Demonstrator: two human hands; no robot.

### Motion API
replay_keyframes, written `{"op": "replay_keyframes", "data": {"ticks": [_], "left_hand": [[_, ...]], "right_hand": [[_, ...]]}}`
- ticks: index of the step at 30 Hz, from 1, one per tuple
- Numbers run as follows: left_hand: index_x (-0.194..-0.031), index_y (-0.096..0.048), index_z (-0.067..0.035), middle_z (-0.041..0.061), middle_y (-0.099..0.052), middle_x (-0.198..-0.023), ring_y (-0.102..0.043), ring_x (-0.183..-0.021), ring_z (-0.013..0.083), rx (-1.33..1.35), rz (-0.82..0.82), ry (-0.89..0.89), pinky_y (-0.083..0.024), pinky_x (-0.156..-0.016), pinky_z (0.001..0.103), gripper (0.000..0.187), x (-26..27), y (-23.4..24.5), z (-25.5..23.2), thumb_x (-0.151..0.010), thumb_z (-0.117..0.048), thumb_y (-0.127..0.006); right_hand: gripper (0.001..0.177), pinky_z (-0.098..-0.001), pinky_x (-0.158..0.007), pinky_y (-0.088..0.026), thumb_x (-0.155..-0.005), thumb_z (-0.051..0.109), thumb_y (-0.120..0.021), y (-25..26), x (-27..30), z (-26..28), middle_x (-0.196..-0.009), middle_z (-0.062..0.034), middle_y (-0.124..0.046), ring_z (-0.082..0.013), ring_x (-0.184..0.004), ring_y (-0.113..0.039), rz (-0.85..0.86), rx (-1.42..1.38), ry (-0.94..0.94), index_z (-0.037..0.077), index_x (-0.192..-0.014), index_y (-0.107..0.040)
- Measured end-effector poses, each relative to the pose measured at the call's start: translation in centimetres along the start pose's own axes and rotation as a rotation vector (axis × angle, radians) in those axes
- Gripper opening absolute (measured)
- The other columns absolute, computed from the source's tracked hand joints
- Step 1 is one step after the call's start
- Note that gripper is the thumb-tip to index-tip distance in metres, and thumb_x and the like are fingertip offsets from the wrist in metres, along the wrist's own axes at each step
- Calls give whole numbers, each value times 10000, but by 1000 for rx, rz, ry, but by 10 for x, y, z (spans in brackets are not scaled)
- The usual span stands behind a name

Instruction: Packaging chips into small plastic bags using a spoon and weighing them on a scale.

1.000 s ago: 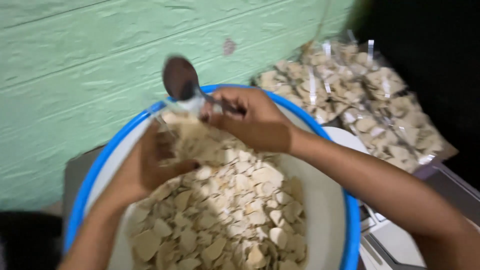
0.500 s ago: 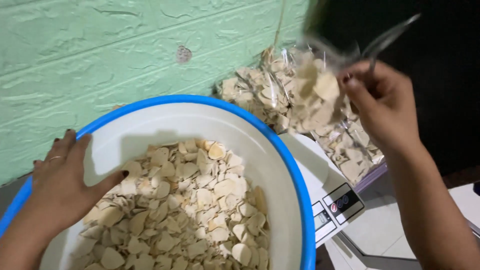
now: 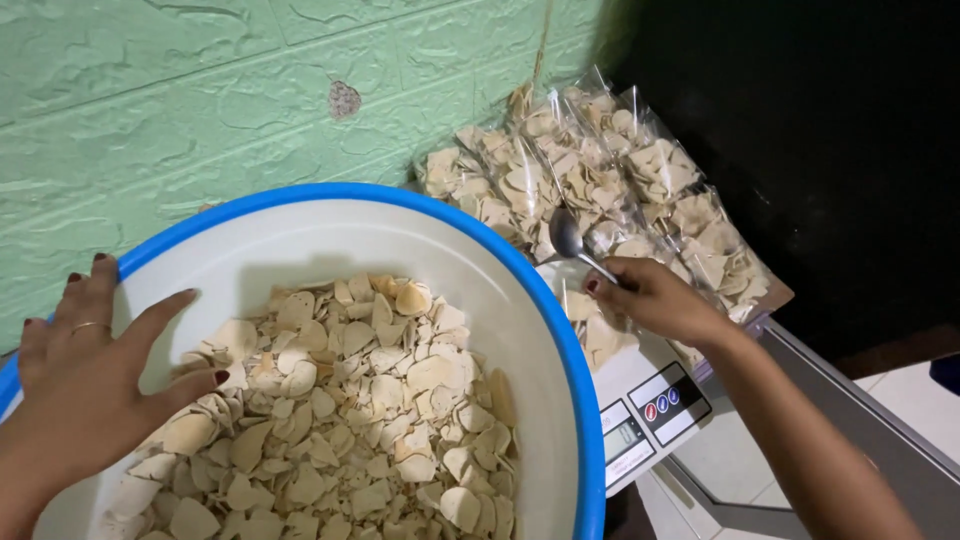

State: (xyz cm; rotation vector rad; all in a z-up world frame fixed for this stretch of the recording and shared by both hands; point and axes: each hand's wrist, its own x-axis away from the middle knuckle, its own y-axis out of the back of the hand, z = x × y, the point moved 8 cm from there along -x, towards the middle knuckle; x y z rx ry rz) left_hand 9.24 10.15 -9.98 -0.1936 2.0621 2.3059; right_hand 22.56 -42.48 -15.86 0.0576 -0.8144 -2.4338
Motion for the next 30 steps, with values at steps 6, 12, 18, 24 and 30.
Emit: {"op": "replay_keyframes", "data": {"ticks": [6, 12, 18, 24, 30], "left_hand": [[-1468, -386, -506, 204, -39, -1737, -54, -1573, 415, 10, 23, 17, -140, -1117, 638, 849, 0, -1, 0, -680, -769, -557], [-1479, -432, -445, 282, -99, -1724, -112, -1551, 495, 40, -64, -28, -163, -1122, 609, 854, 2, -1, 3, -687, -734, -565], [-1464, -491, -429, 349, -238, -1713, -313, -1499, 566, -54, -146, -81, -345, -1085, 605, 859, 4, 6, -3, -664, -733, -573], [-1475, -484, -443, 356, -250, -1712, -293, -1533, 546, -104, -147, -81, -363, -1098, 577, 884, 3, 2, 2, -649, -746, -575], [-1470, -486, -438, 338, -210, -1726, -252, -1540, 535, -71, -131, -63, -314, -1112, 583, 880, 3, 0, 4, -650, -742, -581]], "right_hand": [[196, -288, -590, -531, -998, 228, -594, 4, 0, 6, -802, -39, -704, -142, -644, -652, -75, 35, -134, 105, -1122, -682], [288, -288, -466, -295, -1016, 278, -582, 20, 11, 14, -660, -6, -644, -106, -475, -363, -170, 82, -149, 170, -1277, -641], [262, -318, -503, -284, -1034, 275, -561, 31, 20, 22, -592, -6, -452, -131, -514, -350, -239, 53, -166, 148, -1256, -619], [183, -332, -538, -278, -1058, 271, -540, 35, 23, 27, -595, 4, -424, -132, -535, -340, -273, 98, -139, 160, -1131, -666], [213, -331, -556, -311, -1054, 292, -547, 30, 23, 27, -686, -21, -542, -142, -574, -394, -270, 68, -205, 153, -1148, -678]]}}
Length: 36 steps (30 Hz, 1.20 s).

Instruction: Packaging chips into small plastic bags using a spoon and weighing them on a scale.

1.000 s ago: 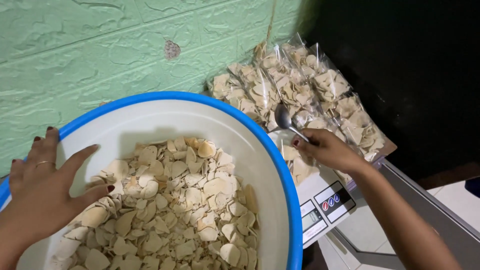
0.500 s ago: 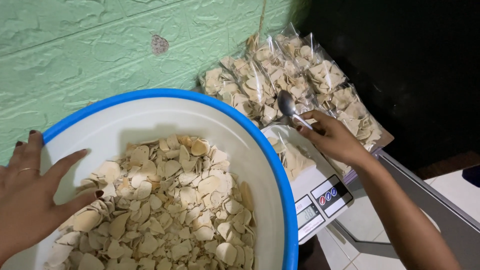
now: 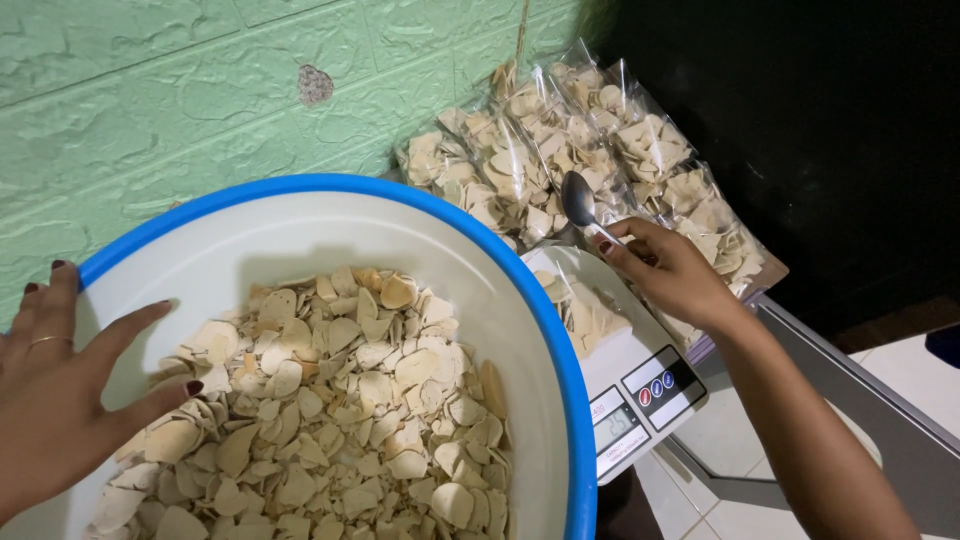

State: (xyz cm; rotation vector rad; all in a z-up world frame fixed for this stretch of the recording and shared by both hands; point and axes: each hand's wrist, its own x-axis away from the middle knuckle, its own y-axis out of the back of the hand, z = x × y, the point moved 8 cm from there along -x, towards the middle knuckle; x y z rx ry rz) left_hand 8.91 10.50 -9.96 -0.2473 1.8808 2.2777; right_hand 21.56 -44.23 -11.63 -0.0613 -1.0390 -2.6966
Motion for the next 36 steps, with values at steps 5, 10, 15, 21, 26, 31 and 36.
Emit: {"op": "replay_keyframes", "data": {"ticks": [5, 10, 15, 21, 26, 31, 36], "left_hand": [[-1471, -485, -442, 351, -253, -1706, -299, -1526, 538, -18, -9, -16, -337, -1109, 574, 873, 0, 6, -4, -661, -760, -557], [-1459, -494, -440, 351, -228, -1714, -288, -1515, 559, 24, -14, -19, -321, -1095, 604, 853, 0, 6, -4, -664, -740, -570], [-1456, -466, -460, 306, -153, -1728, -204, -1529, 532, 60, 50, 24, -248, -1102, 615, 848, -2, 7, -5, -667, -752, -568], [-1463, -403, -513, 186, 51, -1736, 18, -1570, 409, 175, 267, 130, -76, -1130, 613, 792, -4, 14, -7, -719, -736, -557], [-1492, -391, -468, 186, 111, -1718, 90, -1573, 382, 287, 325, 130, -5, -1165, 601, 822, -3, 18, -11, -734, -678, -631], [-1550, -326, -373, 206, 113, -1697, 100, -1568, 380, 384, 370, 154, 21, -1184, 595, 863, -4, 30, -19, -783, -623, -633], [-1576, -274, -220, 335, -97, -1633, -78, -1521, 489, 531, 199, 231, -60, -1161, 641, 999, -7, 66, -33, -762, -544, -755]], "right_hand": [[238, -322, -521, -283, -1041, 331, -558, -1, 0, 3, -624, -1, -503, -124, -525, -348, -13, 8, 37, 168, -1147, -695], [265, -291, -523, -363, -1026, 314, -557, -14, -10, -16, -736, -9, -652, -119, -552, -474, 35, 79, 56, 154, -1167, -713], [346, -290, -472, -324, -986, 399, -599, -27, -9, -19, -679, -1, -609, -118, -522, -459, 75, 67, -2, 134, -1163, -734], [260, -234, -442, -482, -1004, 309, -598, -38, -7, -10, -633, -13, -679, -107, -494, -614, 115, 25, 98, 97, -922, -725], [212, -317, -669, -576, -1039, 179, -486, -17, -9, -7, -950, -67, -695, -172, -766, -681, -76, 59, 168, 109, -1118, -671], [131, -280, -636, -453, -1130, 58, -508, 27, 7, 43, -995, -99, -689, -161, -721, -588, -378, 29, 383, 56, -1158, -636], [84, -249, -676, -402, -1214, -21, -568, 45, 28, 125, -989, -49, -610, -101, -825, -533, -584, -76, 535, 43, -1188, -617]]}}
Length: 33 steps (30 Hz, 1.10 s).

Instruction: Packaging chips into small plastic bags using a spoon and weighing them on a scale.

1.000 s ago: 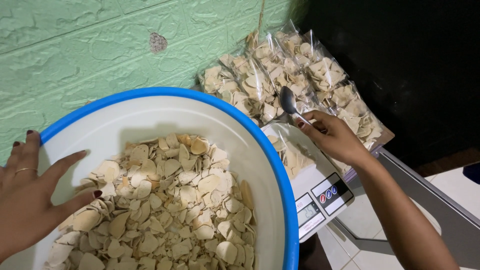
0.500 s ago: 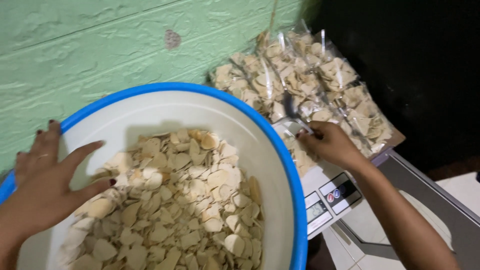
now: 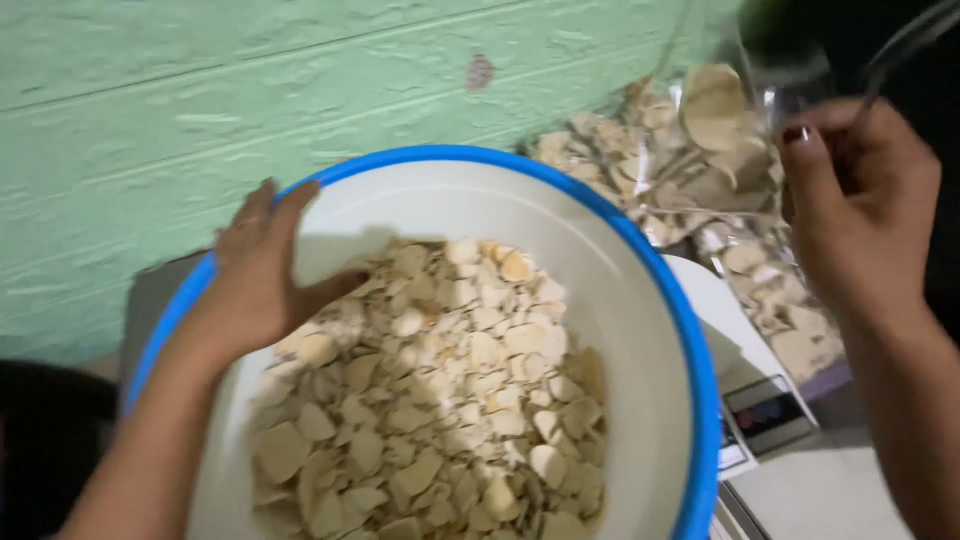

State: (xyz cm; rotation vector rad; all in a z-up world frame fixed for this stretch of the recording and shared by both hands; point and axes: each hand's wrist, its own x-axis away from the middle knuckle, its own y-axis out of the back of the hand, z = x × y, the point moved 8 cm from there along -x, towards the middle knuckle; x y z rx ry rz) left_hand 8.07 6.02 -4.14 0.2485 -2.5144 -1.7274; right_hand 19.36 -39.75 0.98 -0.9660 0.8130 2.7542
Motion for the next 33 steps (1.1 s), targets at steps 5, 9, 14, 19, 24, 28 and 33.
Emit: {"op": "replay_keyframes", "data": {"ticks": [5, 9, 14, 19, 24, 28, 33], "left_hand": [[-1495, -391, -165, 98, -489, -1544, -447, -1459, 281, 648, -13, -228, -465, -1088, 431, 914, 7, 14, -39, -720, -380, -824], [-1516, -322, -130, 134, -540, -1514, -605, -1311, 320, 744, 155, -228, -639, -987, 399, 999, 32, 22, -79, -696, -564, -691], [-1276, -624, -137, 11, -776, -1138, -742, -1008, 139, 848, 101, 29, -605, -808, 262, 564, 28, 16, -64, -748, -190, -815], [-1259, -605, -167, 27, -795, -1137, -778, -1019, 183, 705, 212, 52, -634, -841, 314, 560, 30, 16, -53, -743, -136, -819], [-1335, -574, -180, 19, -739, -1185, -738, -1045, 187, 659, 310, -16, -621, -814, 296, 605, 34, 13, -52, -763, -170, -773], [-1232, -618, -148, 9, -743, -1131, -752, -982, 156, 641, 333, -144, -600, -760, 262, 576, 37, 13, -61, -712, -244, -845], [-1201, -617, -136, 17, -750, -1139, -765, -1014, 153, 691, 351, -193, -621, -812, 251, 550, 37, 13, -63, -710, -216, -852]], "right_hand": [[83, -285, -622, -468, -1167, 92, -515, -92, -9, 106, -1098, -81, -657, -135, -713, -541, 363, -201, 170, 56, -1172, -590], [138, -193, -548, -470, -1097, 34, -497, -165, 9, 166, -876, -28, -642, -104, -648, -549, 563, -212, 230, 64, -1090, -631], [150, -237, -420, -348, -1051, 174, -499, -212, 26, 167, -686, 37, -507, -83, -520, -422, 775, -409, -101, 131, -977, -622], [76, -264, -419, -251, -1069, 115, -431, -226, 9, 110, -632, 11, -407, -109, -508, -323, 606, -419, -344, 107, -1127, -479], [274, -458, -753, -479, -976, 216, -448, -235, 10, 99, -1101, -95, -745, -313, -925, -660, 862, 316, -41, 144, -1066, -697], [357, -398, -758, -548, -958, 236, -470, -233, 54, 121, -1145, -5, -776, -251, -991, -728, 1335, 790, 59, 262, -1137, -778], [221, -250, -660, -495, -1020, 271, -523, -230, 94, 123, -889, 68, -730, -114, -815, -677, 1601, 862, 262, 243, -1026, -742]]}}
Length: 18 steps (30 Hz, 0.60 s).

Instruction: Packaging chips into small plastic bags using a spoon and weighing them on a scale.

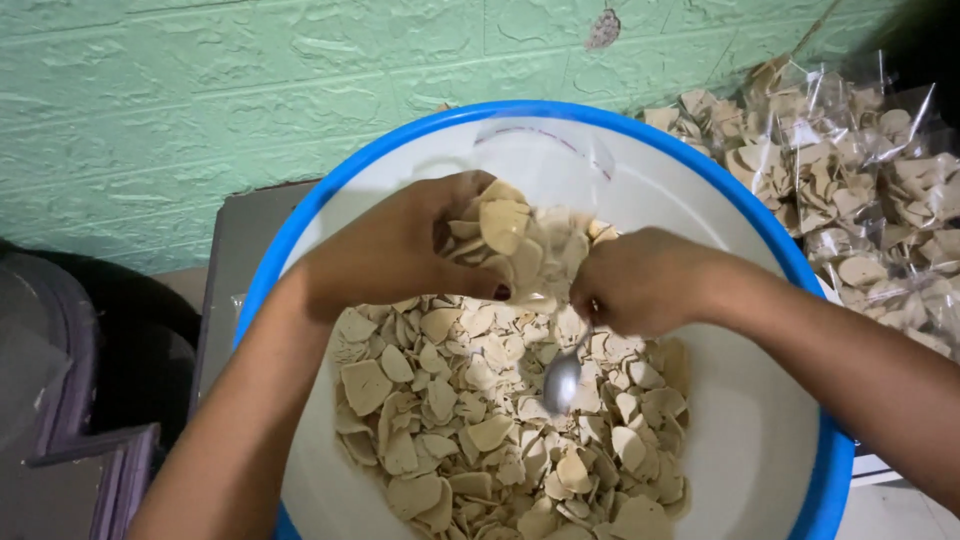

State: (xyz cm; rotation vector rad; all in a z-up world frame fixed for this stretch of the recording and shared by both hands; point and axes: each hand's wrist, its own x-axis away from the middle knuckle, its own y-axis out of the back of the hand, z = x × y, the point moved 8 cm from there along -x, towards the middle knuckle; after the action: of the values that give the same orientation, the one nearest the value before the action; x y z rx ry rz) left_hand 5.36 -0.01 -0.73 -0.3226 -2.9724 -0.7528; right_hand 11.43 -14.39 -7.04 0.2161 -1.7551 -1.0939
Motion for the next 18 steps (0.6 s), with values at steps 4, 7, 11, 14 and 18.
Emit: {"op": "replay_keyframes", "data": {"ticks": [4, 7, 11, 14, 18], "left_hand": [[-1190, -620, -161, -7, -747, -1121, -759, -1004, 136, -54, -46, 140, -608, -799, 251, 518, 2, 4, 2, -724, -210, -841], [-1217, -621, -161, -10, -755, -1098, -754, -973, 125, -56, -54, 196, -598, -797, 256, 545, 0, 4, 7, -720, -192, -843], [-1210, -623, -191, -23, -759, -1104, -758, -978, 126, -132, -59, 213, -589, -791, 282, 526, -2, 5, 10, -734, -229, -843], [-1208, -628, -172, -25, -749, -1119, -740, -1006, 120, -123, -70, 158, -588, -825, 274, 528, -4, 6, 10, -728, -213, -845], [-1189, -634, -189, -25, -758, -1109, -760, -986, 130, -160, -72, 181, -591, -776, 285, 495, -3, 7, 8, -741, -250, -836]], "right_hand": [[293, -324, -643, -496, -832, 123, -498, -22, -8, 8, -884, 28, -730, -191, -813, -664, 50, 123, 133, 219, -942, -751], [168, -315, -599, -445, -827, 105, -512, -27, -7, 15, -766, 21, -631, -174, -719, -581, 78, 141, 154, 176, -812, -664], [150, -328, -563, -388, -818, 84, -531, -29, -1, 29, -623, 0, -517, -170, -627, -503, 120, 124, 260, 126, -674, -533], [159, -290, -639, -524, -908, 109, -538, -35, 9, 41, -688, 20, -588, -134, -685, -577, 212, 80, 317, 122, -803, -656], [189, -302, -594, -457, -877, 115, -507, -36, 5, 44, -641, 35, -537, -128, -639, -495, 179, 77, 389, 120, -716, -605]]}}
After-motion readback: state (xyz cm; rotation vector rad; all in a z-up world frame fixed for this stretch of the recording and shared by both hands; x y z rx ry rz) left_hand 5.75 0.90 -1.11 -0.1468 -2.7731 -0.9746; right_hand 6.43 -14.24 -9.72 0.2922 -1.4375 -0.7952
